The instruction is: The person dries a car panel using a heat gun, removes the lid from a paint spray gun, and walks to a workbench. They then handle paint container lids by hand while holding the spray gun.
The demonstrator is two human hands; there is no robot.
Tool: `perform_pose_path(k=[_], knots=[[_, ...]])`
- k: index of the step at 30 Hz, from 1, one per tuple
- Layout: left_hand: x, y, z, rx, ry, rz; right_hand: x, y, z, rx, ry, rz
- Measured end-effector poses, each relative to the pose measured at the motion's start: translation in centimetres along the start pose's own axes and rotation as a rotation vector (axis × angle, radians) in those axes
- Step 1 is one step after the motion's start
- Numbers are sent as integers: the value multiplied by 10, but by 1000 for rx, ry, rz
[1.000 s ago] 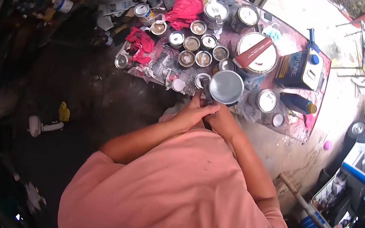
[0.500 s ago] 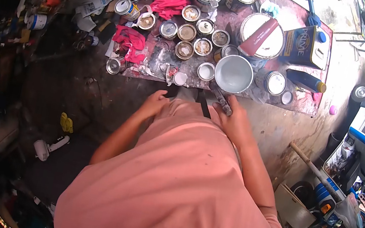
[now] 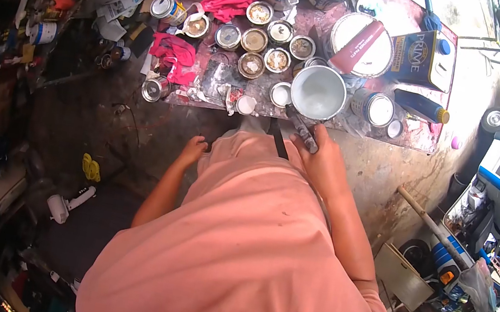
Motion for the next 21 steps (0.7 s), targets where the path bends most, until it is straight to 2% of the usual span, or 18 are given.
perform_pose_path(k=[3, 6, 9, 12, 15, 19, 21], knots=[[-5, -10, -1, 60, -24, -89, 5, -1, -4, 14, -30, -9], [-24, -18, -1, 81, -56, -70, 7, -1, -5, -12, 1, -42], [-52, -22, 4, 123, -247, -3, -2, -3, -3, 47, -92, 31], [-111, -47, 10, 188, -449, -102, 4, -2, -5, 40, -67, 10], [-131, -43, 40, 281, -671, -47, 4, -2, -5, 28, -44, 1], [-150, -37, 63, 207, -674, 26, 3, -3, -8, 45, -27, 19], [-153, -32, 66, 99, -701, 37, 0, -3, -10, 36, -7, 8]])
Point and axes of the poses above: each hand's wrist, its own y-axis towards the middle knuckle, its own z-axis out of the palm, x = y × z, the point moved 7 cm from there along y, towards the middle knuckle, and after that the axes turned 4 degrees about -z, right-handed, at the moved point
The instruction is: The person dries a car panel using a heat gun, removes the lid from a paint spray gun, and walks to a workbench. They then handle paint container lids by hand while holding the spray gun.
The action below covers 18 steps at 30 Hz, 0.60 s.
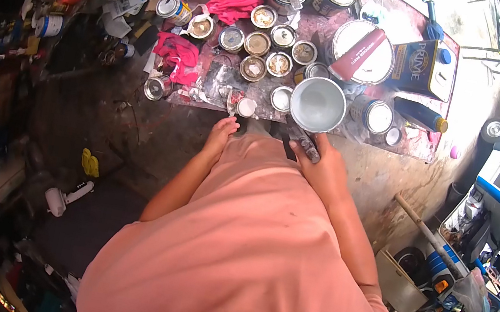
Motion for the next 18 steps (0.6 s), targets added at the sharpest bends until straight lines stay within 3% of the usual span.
perform_pose_path(k=[18], knots=[[-1, 22, 17, -198, -182, -94, 0, 9, -16, 64, -113, -96]])
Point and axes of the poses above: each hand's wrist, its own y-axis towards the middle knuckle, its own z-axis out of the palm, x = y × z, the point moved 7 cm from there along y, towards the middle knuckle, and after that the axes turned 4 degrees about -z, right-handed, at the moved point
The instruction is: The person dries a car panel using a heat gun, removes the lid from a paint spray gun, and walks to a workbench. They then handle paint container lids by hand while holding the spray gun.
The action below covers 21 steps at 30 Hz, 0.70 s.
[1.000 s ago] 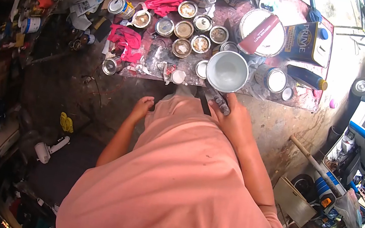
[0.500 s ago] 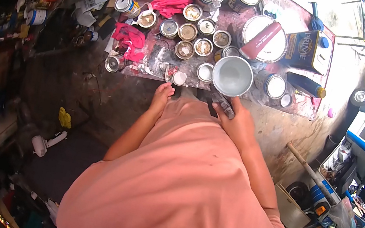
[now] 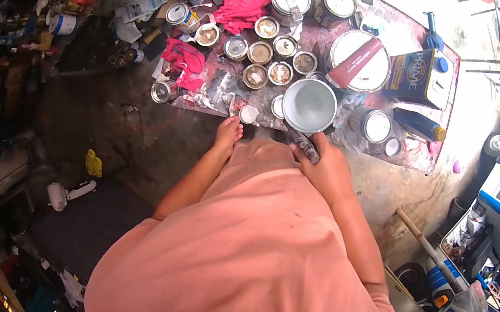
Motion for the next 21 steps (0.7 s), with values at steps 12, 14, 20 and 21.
perform_pose_path(k=[12, 14, 20, 21], knots=[[5, 10, 3, 104, -50, -56, -8, -8, 5, 7, -43, 13], [3, 7, 5, 140, -53, -69, -8, -10, 5, -1, -43, 9], [-9, -9, 11, 162, -78, -50, -9, -11, 3, -15, -35, 10], [-13, -13, 12, 185, -66, -43, -11, -11, 4, -21, -30, 11]])
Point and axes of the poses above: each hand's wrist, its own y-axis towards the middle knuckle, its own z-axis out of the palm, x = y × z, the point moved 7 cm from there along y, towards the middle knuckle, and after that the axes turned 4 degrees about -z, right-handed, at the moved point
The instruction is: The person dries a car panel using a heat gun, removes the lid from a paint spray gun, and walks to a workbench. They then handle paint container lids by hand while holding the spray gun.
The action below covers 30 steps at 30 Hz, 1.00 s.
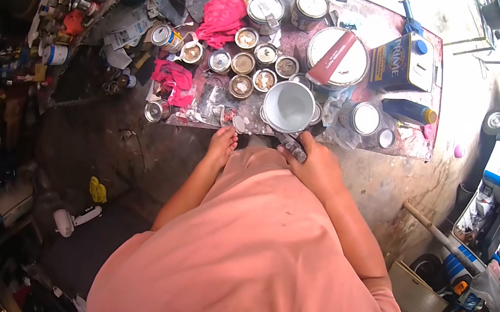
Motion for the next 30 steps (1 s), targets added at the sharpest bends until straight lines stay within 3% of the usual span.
perform_pose_path(k=[13, 23, 30], knots=[[-48, -40, 32, 111, 98, 174, 2, 4, 1, -27, 31, -37], [-72, -51, 18, 196, 14, 248, 5, 4, 5, -54, 51, -9], [-97, -64, 11, 422, -143, 243, 18, -10, 14, -128, 61, 32]])
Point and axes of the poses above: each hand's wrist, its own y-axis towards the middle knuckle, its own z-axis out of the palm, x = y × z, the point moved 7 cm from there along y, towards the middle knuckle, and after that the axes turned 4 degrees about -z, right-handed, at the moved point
